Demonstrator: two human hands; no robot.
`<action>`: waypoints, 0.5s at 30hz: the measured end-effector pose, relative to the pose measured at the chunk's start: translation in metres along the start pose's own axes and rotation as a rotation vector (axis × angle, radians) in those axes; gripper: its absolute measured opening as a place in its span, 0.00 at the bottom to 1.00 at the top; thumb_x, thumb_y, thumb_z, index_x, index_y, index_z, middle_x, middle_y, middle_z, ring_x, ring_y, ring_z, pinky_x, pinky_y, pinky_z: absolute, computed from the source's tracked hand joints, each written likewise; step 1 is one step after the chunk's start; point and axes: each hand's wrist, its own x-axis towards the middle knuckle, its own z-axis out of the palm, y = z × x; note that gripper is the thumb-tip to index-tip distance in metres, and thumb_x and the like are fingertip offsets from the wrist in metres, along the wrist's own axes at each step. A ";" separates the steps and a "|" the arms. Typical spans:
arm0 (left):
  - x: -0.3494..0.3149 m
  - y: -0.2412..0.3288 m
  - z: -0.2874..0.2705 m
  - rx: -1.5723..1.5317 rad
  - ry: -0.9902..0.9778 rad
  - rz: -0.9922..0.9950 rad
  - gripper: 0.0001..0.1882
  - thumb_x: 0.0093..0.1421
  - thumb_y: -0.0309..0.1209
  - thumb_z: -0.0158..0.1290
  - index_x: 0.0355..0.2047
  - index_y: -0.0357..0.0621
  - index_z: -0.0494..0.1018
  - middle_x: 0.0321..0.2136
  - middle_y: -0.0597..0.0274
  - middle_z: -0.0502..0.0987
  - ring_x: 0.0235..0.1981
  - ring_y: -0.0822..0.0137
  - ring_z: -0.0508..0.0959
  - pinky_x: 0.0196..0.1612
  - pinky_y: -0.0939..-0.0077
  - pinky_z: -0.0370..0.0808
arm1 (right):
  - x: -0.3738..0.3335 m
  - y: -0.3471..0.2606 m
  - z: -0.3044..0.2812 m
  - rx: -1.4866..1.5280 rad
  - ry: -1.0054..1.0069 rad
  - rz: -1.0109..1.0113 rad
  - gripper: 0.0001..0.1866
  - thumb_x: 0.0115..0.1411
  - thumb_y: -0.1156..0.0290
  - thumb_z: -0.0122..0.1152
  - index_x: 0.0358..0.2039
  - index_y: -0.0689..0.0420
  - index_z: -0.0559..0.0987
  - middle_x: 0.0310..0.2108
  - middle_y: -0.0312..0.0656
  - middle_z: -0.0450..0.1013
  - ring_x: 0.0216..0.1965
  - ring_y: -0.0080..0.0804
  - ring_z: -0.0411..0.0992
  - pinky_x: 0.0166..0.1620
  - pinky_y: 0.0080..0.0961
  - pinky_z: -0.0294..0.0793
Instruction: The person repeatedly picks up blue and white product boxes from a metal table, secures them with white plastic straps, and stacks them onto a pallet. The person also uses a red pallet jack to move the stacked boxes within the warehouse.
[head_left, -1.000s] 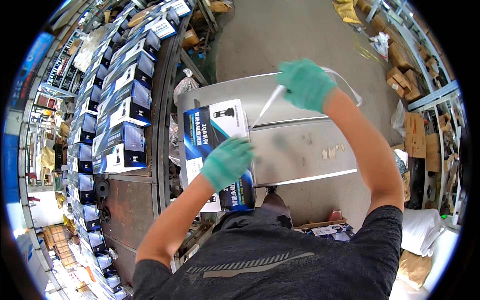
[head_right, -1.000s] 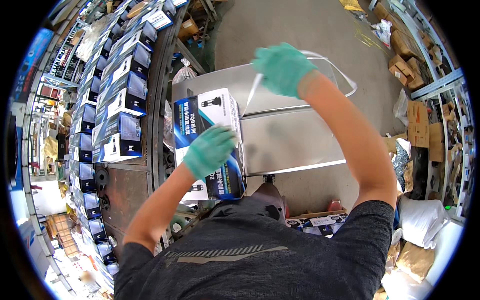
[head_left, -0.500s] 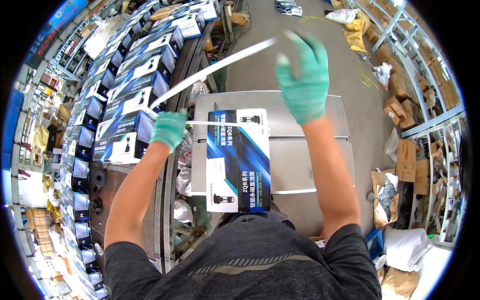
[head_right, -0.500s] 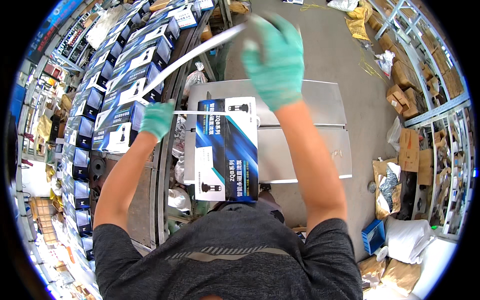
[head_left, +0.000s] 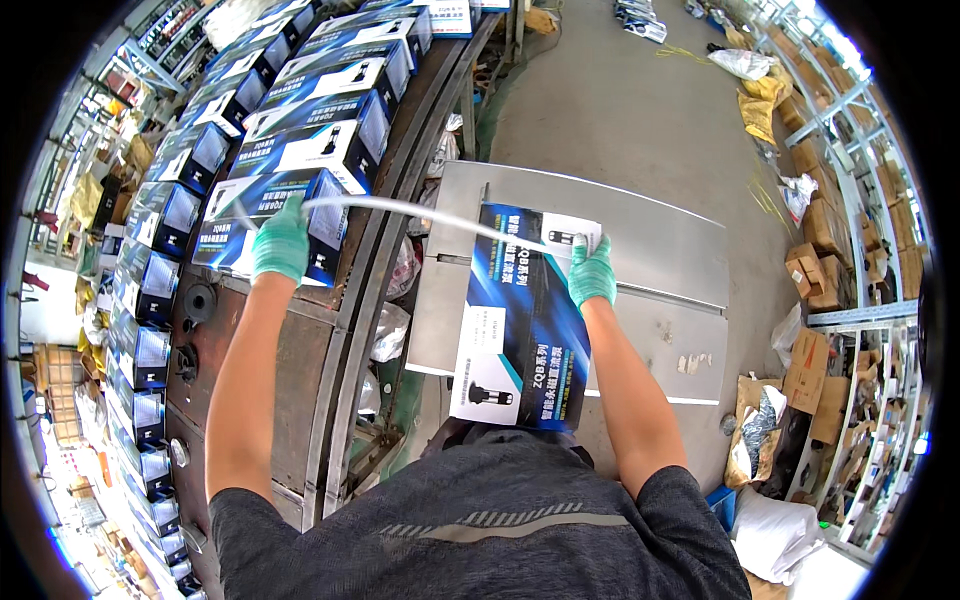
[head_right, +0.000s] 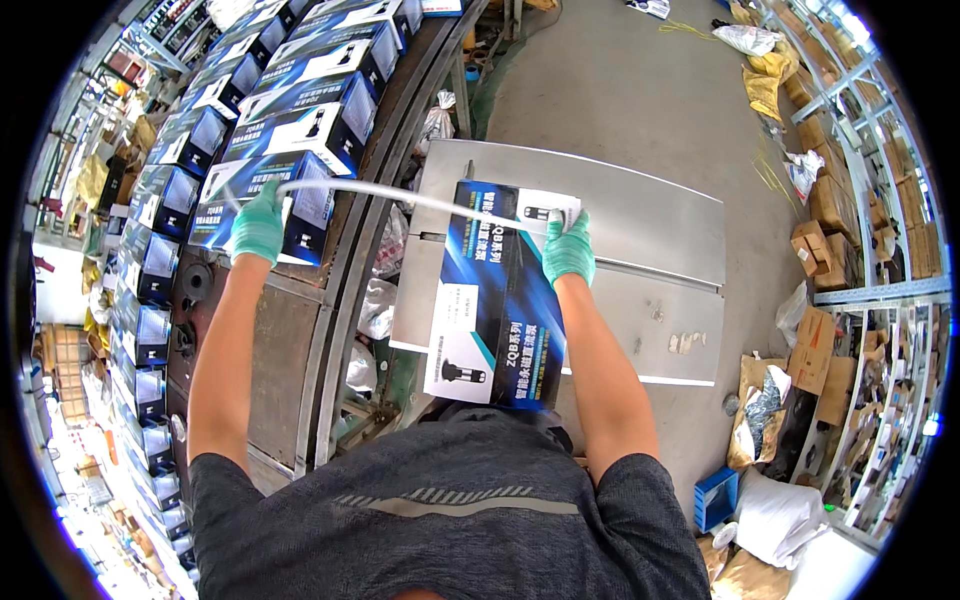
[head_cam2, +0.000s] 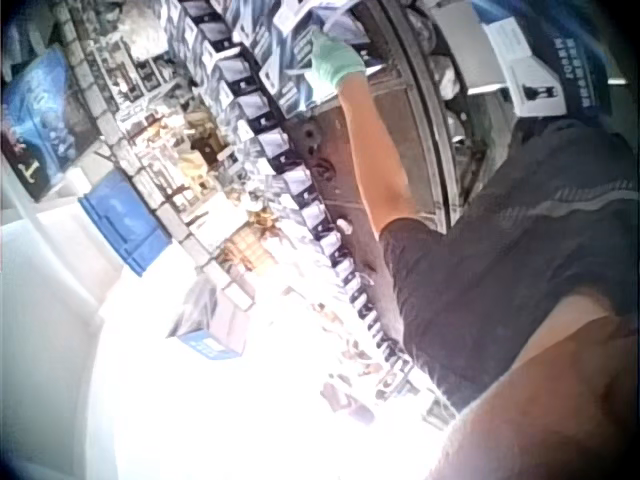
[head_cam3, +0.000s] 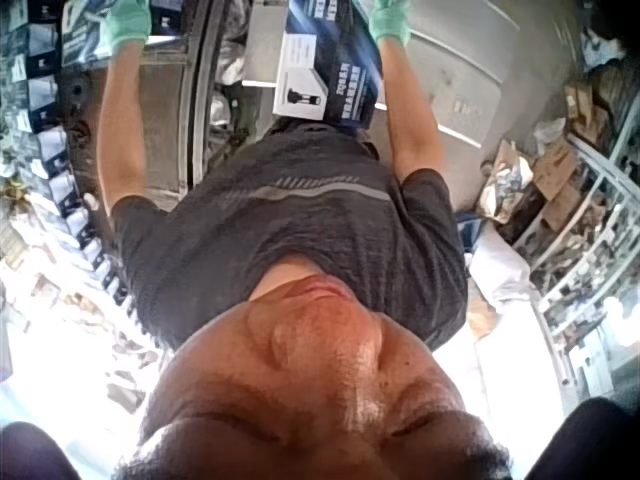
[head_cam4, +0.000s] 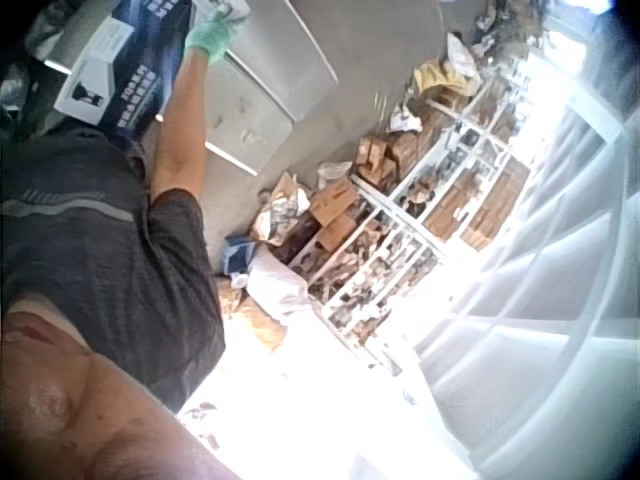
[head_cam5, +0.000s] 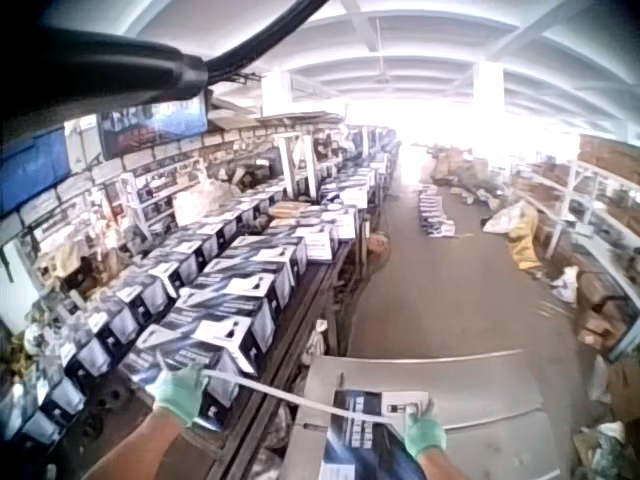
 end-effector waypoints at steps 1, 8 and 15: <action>0.001 -0.006 0.015 -0.182 0.082 0.014 0.15 0.71 0.35 0.46 0.56 0.52 0.72 0.32 0.48 0.82 0.34 0.49 0.83 0.37 0.54 0.78 | -0.002 -0.002 0.002 -0.007 0.030 -0.024 0.46 0.67 0.33 0.36 0.71 0.58 0.54 0.57 0.64 0.71 0.56 0.63 0.71 0.56 0.51 0.71; -0.001 0.083 0.074 -2.009 -0.384 -0.808 0.18 0.75 0.39 0.41 0.52 0.36 0.67 0.45 0.40 0.78 0.44 0.45 0.83 0.47 0.50 0.86 | -0.011 -0.015 -0.004 -0.087 -0.003 0.015 0.47 0.67 0.33 0.36 0.72 0.60 0.53 0.59 0.62 0.70 0.58 0.60 0.71 0.58 0.49 0.71; 0.004 0.081 0.202 -2.219 -0.291 -1.171 0.18 0.75 0.38 0.39 0.56 0.39 0.66 0.52 0.44 0.74 0.46 0.45 0.80 0.44 0.49 0.87 | -0.007 -0.012 0.005 -0.150 0.061 0.011 0.44 0.69 0.36 0.38 0.72 0.59 0.53 0.58 0.60 0.71 0.56 0.59 0.72 0.57 0.48 0.71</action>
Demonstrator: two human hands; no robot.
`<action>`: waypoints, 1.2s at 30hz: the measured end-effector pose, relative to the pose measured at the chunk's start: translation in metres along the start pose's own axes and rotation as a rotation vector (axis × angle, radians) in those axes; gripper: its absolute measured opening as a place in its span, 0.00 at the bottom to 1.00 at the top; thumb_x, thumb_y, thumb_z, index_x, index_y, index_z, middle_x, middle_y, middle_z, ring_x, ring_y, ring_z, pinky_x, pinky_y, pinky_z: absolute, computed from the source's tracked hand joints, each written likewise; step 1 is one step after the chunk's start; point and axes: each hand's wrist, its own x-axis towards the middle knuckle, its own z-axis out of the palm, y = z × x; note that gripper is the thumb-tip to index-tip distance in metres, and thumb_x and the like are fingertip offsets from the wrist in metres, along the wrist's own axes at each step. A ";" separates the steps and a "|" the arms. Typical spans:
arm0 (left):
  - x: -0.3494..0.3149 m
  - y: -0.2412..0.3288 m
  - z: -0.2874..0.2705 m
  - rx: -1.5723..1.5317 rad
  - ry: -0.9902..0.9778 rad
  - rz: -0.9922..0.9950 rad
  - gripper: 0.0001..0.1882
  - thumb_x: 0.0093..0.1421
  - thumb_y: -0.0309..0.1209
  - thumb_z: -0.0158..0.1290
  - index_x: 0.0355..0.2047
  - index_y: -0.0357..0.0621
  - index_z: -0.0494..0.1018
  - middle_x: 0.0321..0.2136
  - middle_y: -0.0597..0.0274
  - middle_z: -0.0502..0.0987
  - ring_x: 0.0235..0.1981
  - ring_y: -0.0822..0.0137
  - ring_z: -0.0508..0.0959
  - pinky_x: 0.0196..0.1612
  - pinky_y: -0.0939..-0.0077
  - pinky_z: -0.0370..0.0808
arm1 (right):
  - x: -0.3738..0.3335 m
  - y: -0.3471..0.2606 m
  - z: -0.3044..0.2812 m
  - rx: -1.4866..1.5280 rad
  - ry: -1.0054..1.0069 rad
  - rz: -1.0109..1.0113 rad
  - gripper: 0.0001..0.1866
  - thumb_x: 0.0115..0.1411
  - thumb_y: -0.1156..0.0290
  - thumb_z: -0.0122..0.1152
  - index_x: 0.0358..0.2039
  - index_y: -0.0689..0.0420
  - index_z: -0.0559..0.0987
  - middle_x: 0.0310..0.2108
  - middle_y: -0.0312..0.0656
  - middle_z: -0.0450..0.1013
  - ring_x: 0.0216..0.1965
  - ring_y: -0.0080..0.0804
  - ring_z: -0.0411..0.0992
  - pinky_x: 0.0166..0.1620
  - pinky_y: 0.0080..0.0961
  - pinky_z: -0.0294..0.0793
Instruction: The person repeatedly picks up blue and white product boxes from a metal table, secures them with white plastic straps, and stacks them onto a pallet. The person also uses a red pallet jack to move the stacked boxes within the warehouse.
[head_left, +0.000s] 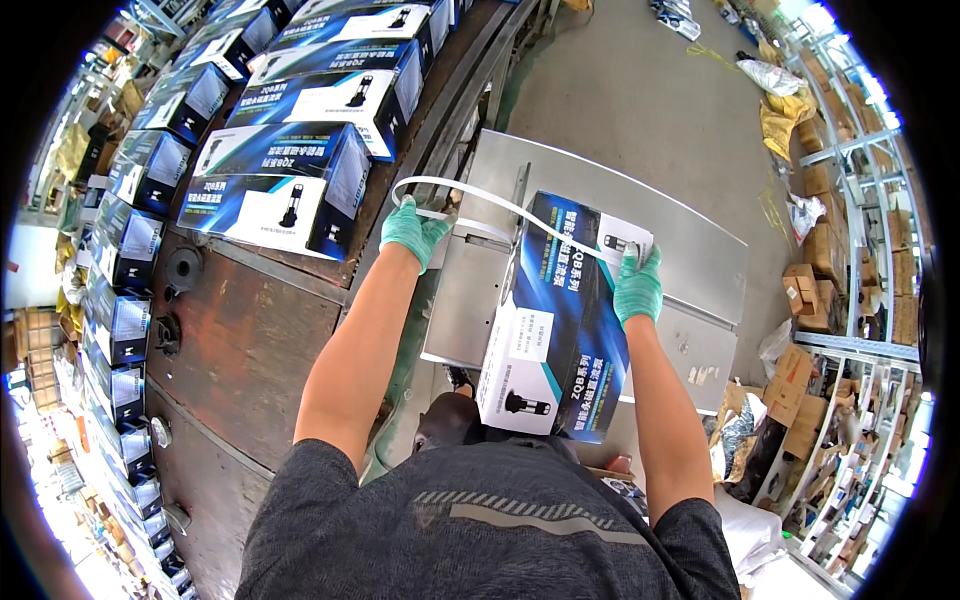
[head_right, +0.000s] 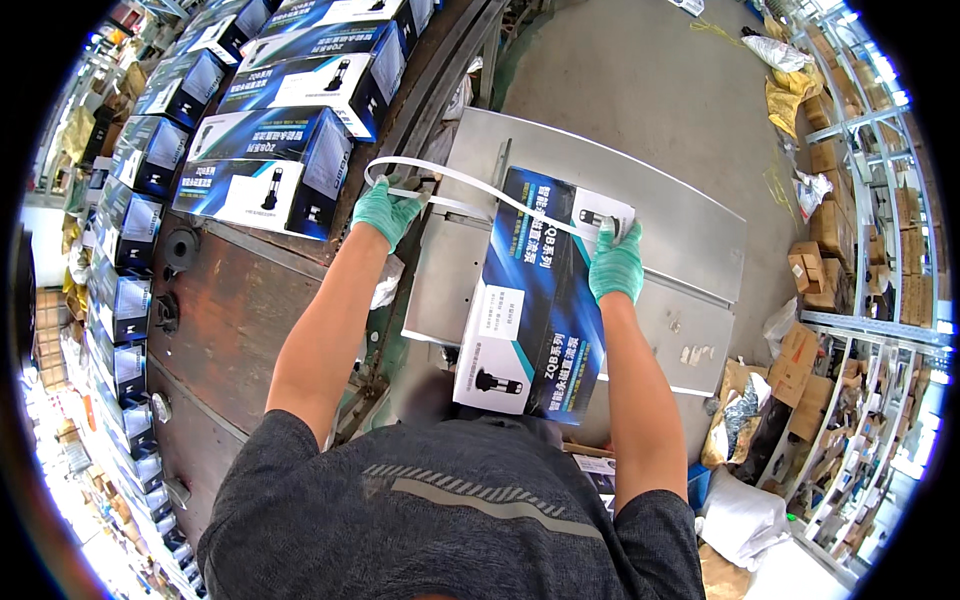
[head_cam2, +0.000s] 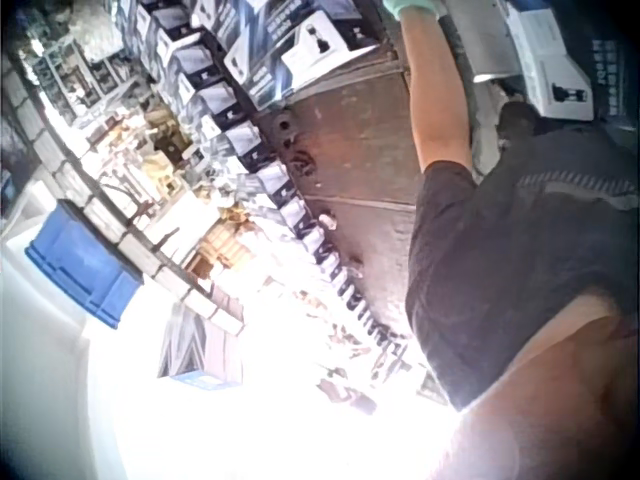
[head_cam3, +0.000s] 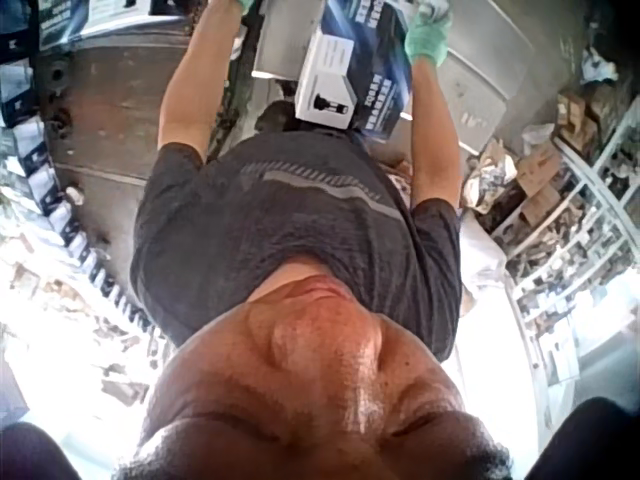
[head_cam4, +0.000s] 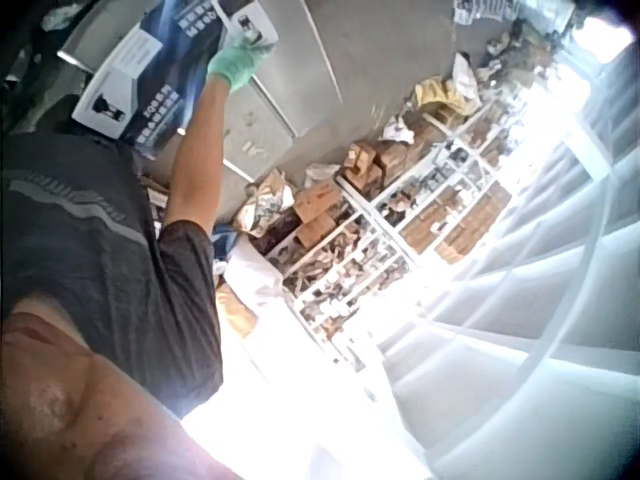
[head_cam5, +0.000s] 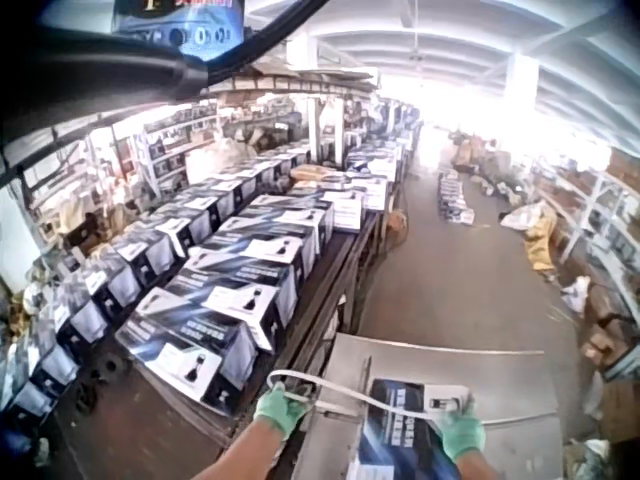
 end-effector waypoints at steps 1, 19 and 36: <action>0.005 -0.002 -0.004 0.047 0.032 0.029 0.19 0.75 0.40 0.41 0.57 0.41 0.67 0.52 0.46 0.73 0.46 0.46 0.79 0.44 0.49 0.87 | -0.001 -0.003 -0.002 -0.003 -0.005 0.008 0.44 0.69 0.36 0.38 0.72 0.59 0.53 0.58 0.60 0.72 0.56 0.59 0.72 0.57 0.48 0.72; 0.020 -0.055 -0.022 0.156 0.112 0.288 0.15 0.74 0.36 0.46 0.53 0.40 0.71 0.45 0.57 0.76 0.42 0.61 0.78 0.45 0.61 0.83 | -0.005 -0.011 -0.001 -0.028 0.026 0.035 0.42 0.70 0.37 0.39 0.71 0.57 0.56 0.53 0.60 0.75 0.54 0.60 0.74 0.55 0.47 0.73; 0.039 -0.082 -0.043 0.740 -0.013 0.514 0.15 0.73 0.37 0.48 0.43 0.36 0.76 0.27 0.65 0.74 0.29 0.74 0.71 0.35 0.74 0.73 | 0.001 -0.005 0.004 -0.029 0.026 0.020 0.40 0.70 0.39 0.40 0.71 0.56 0.55 0.55 0.59 0.74 0.55 0.58 0.74 0.56 0.46 0.72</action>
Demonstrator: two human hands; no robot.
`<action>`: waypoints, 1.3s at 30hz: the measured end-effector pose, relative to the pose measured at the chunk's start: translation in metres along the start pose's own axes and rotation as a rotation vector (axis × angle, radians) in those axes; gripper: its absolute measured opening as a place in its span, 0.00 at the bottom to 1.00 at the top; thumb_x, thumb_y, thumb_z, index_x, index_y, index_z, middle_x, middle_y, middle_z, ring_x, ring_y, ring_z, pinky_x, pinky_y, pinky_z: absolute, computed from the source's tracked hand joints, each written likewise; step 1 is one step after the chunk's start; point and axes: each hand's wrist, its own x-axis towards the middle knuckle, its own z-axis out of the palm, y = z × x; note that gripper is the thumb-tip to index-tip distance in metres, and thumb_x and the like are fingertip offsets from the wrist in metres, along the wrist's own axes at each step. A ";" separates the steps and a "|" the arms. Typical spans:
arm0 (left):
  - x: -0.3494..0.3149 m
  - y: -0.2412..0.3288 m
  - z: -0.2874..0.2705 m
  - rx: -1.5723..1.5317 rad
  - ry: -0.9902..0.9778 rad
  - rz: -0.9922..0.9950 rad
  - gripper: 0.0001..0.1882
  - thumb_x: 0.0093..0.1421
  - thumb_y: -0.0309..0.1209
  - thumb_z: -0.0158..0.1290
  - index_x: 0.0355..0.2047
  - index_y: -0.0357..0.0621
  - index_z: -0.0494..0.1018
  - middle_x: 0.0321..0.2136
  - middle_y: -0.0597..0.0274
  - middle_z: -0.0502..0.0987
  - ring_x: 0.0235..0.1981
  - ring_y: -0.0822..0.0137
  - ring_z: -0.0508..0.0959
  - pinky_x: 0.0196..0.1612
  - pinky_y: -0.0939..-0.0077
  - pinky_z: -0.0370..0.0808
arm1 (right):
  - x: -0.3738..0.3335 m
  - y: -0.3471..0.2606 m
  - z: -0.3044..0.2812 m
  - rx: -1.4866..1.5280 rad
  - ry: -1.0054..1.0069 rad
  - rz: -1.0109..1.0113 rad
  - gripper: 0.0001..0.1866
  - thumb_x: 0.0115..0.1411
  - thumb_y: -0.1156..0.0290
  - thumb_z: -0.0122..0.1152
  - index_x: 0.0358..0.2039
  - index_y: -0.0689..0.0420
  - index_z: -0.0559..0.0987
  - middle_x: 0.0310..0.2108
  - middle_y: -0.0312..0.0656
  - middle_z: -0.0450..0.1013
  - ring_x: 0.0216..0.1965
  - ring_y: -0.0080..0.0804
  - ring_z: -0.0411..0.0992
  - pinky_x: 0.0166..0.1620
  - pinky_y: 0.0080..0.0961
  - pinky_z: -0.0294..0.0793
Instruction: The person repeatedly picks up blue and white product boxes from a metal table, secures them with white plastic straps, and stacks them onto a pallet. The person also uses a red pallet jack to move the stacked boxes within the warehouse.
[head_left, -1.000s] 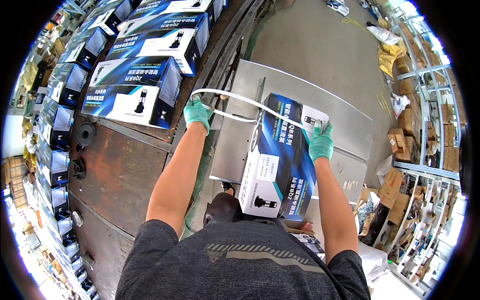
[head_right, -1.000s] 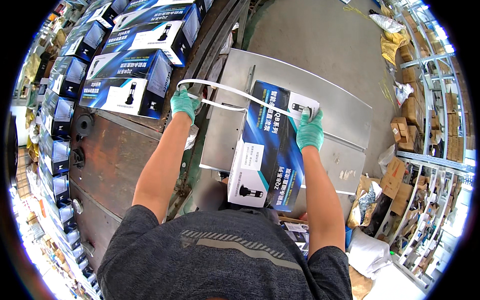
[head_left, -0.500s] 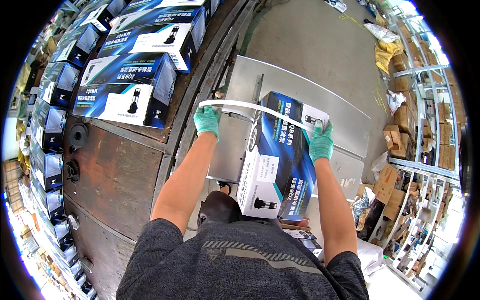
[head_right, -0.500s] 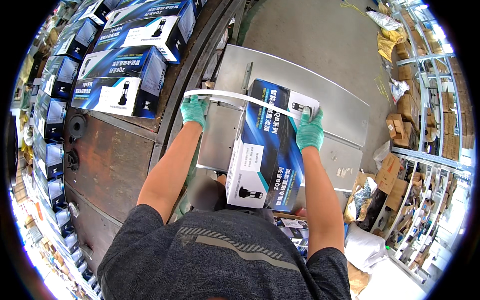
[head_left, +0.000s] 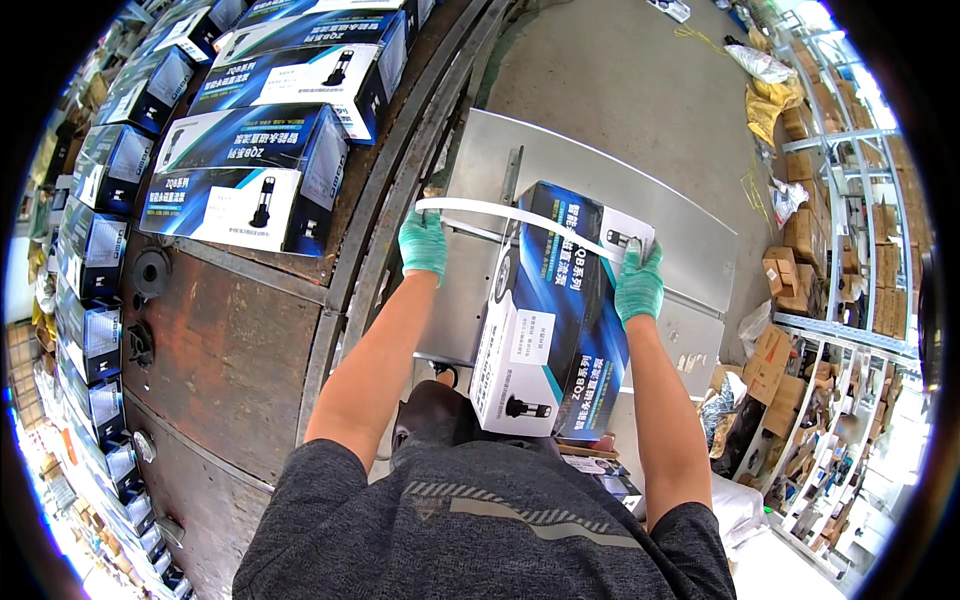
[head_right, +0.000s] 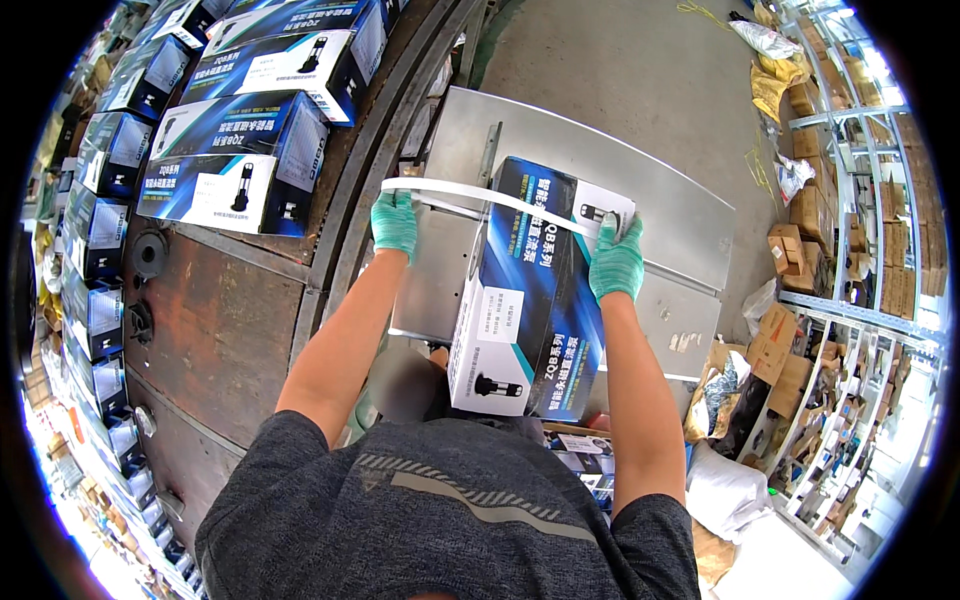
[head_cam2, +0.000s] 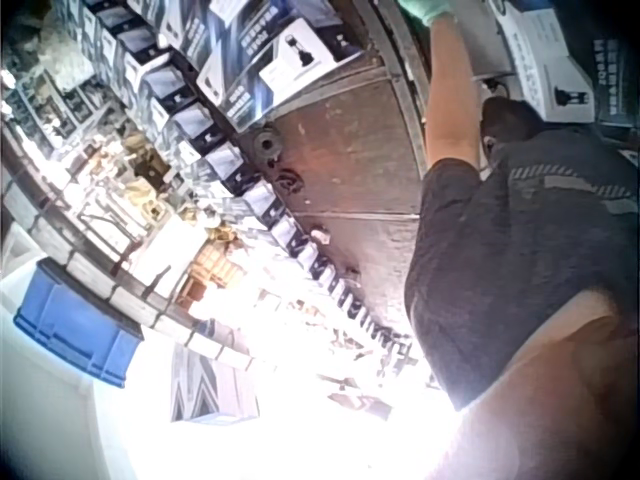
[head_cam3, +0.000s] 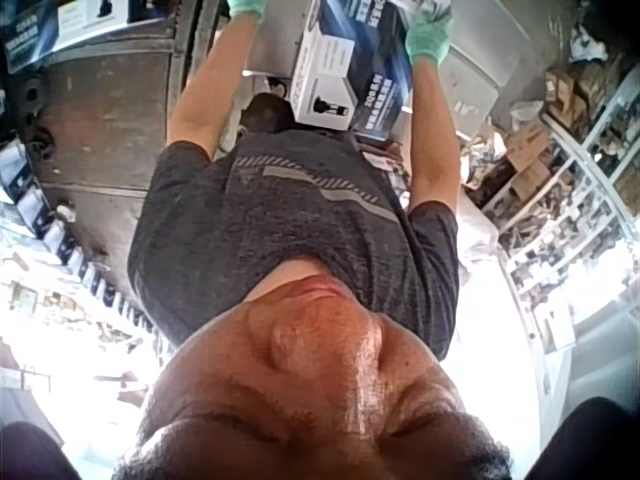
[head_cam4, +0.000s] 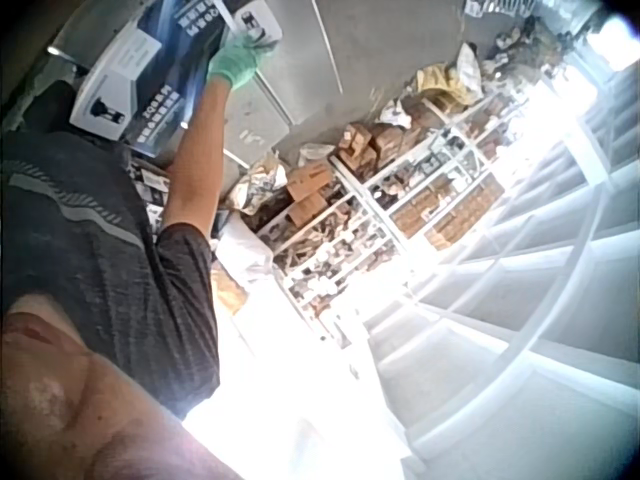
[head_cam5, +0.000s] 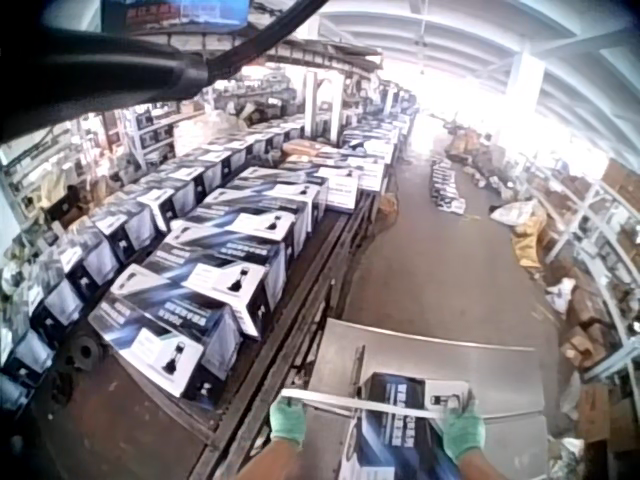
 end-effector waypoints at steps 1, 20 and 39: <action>0.005 -0.001 -0.003 0.201 0.055 0.114 0.16 0.74 0.38 0.48 0.44 0.37 0.76 0.26 0.64 0.74 0.27 0.73 0.69 0.32 0.71 0.71 | 0.000 -0.003 -0.001 -0.010 -0.008 0.009 0.40 0.70 0.39 0.40 0.71 0.56 0.56 0.55 0.59 0.74 0.55 0.58 0.74 0.55 0.46 0.73; 0.007 -0.018 0.011 -0.004 -0.394 -0.071 0.16 0.73 0.31 0.48 0.59 0.46 0.72 0.47 0.70 0.76 0.43 0.75 0.75 0.47 0.78 0.74 | -0.003 0.000 -0.003 0.003 -0.030 0.042 0.41 0.70 0.38 0.38 0.72 0.55 0.54 0.54 0.60 0.74 0.54 0.59 0.74 0.55 0.47 0.73; -0.165 -0.043 -0.082 0.660 -0.594 -0.165 0.26 0.71 0.40 0.47 0.68 0.55 0.63 0.53 0.43 0.77 0.52 0.46 0.79 0.53 0.59 0.74 | 0.001 -0.004 -0.008 -0.013 -0.078 0.059 0.43 0.68 0.35 0.38 0.73 0.52 0.52 0.56 0.60 0.73 0.55 0.60 0.73 0.57 0.49 0.72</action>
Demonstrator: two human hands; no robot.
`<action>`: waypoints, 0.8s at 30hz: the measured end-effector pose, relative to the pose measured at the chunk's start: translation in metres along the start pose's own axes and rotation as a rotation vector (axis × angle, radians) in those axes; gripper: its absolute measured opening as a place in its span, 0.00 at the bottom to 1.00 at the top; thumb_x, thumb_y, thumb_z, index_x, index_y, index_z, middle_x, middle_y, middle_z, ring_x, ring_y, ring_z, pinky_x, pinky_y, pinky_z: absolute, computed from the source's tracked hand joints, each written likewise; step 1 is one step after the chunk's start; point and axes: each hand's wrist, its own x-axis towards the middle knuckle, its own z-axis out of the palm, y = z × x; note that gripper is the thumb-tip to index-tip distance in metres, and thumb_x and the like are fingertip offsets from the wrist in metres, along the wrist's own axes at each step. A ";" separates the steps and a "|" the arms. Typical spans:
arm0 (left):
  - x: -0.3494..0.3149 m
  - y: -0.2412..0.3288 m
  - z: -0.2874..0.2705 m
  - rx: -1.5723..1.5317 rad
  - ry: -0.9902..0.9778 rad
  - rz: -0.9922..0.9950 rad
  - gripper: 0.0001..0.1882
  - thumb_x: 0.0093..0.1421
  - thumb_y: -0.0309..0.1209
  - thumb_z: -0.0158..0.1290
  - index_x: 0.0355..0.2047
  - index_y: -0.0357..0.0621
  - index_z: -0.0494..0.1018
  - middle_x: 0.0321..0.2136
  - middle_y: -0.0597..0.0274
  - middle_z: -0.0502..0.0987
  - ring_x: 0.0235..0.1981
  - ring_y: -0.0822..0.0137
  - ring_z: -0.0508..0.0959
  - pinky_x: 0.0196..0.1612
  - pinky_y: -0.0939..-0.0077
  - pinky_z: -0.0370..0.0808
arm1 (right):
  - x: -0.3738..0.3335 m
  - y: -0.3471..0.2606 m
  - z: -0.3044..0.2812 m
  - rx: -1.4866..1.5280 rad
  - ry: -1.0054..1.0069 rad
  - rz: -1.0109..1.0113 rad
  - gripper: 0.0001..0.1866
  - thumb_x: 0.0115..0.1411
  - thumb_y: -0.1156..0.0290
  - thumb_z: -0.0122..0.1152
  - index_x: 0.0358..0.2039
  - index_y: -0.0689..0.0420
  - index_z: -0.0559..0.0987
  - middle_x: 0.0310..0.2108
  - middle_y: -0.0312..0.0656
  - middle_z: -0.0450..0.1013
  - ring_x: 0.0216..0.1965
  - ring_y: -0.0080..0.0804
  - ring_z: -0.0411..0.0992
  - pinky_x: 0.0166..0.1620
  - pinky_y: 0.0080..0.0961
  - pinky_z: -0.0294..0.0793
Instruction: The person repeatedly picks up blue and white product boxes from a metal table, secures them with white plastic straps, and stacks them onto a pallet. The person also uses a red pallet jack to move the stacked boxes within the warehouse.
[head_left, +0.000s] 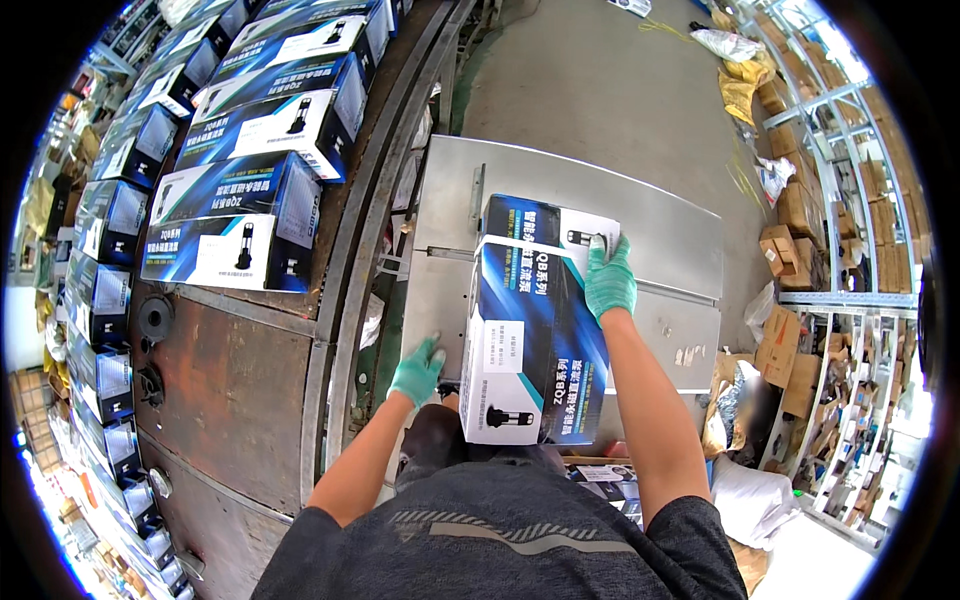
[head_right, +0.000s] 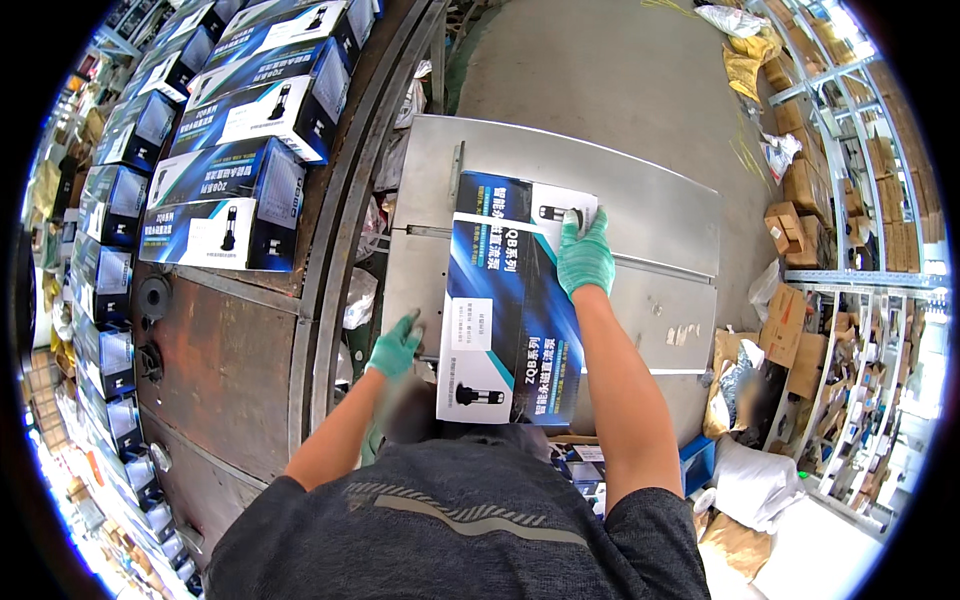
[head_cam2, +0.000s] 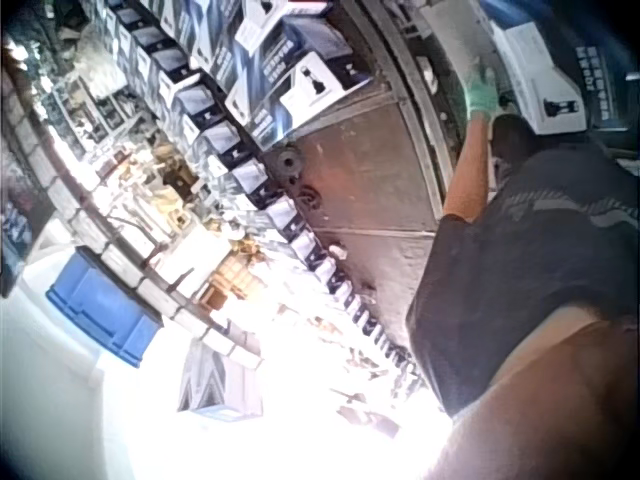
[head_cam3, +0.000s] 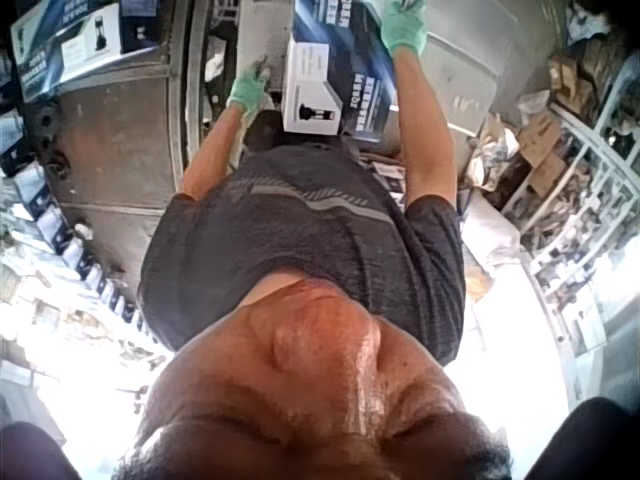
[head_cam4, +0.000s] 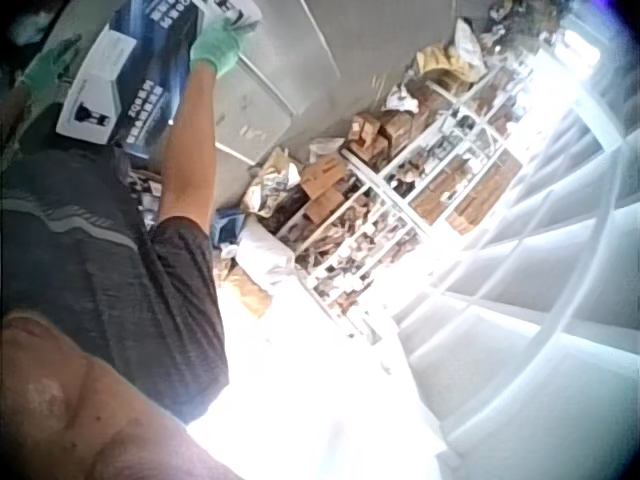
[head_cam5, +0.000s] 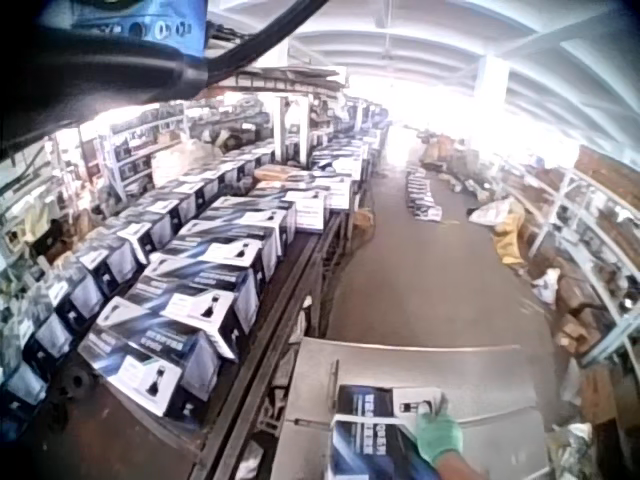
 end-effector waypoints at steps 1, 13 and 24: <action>-0.009 -0.010 0.003 0.028 0.004 0.018 0.26 0.71 0.42 0.47 0.68 0.54 0.62 0.54 0.42 0.76 0.53 0.45 0.78 0.54 0.59 0.74 | 0.000 0.002 0.000 0.014 -0.002 -0.005 0.43 0.68 0.35 0.38 0.73 0.52 0.51 0.56 0.59 0.73 0.55 0.60 0.73 0.57 0.49 0.72; -0.025 -0.085 0.068 -0.802 -0.398 -0.129 0.27 0.74 0.44 0.42 0.69 0.47 0.59 0.58 0.58 0.73 0.55 0.60 0.76 0.61 0.62 0.71 | -0.006 0.073 0.021 0.529 -0.004 -0.216 0.35 0.71 0.46 0.44 0.69 0.57 0.58 0.63 0.58 0.66 0.59 0.59 0.69 0.61 0.45 0.68; -0.047 -0.037 0.079 -1.375 -0.307 -0.157 0.23 0.74 0.44 0.41 0.63 0.46 0.64 0.56 0.61 0.74 0.53 0.61 0.76 0.61 0.58 0.73 | -0.168 0.247 0.120 1.284 -0.918 0.273 0.32 0.76 0.46 0.32 0.68 0.56 0.62 0.64 0.44 0.63 0.62 0.39 0.64 0.63 0.32 0.65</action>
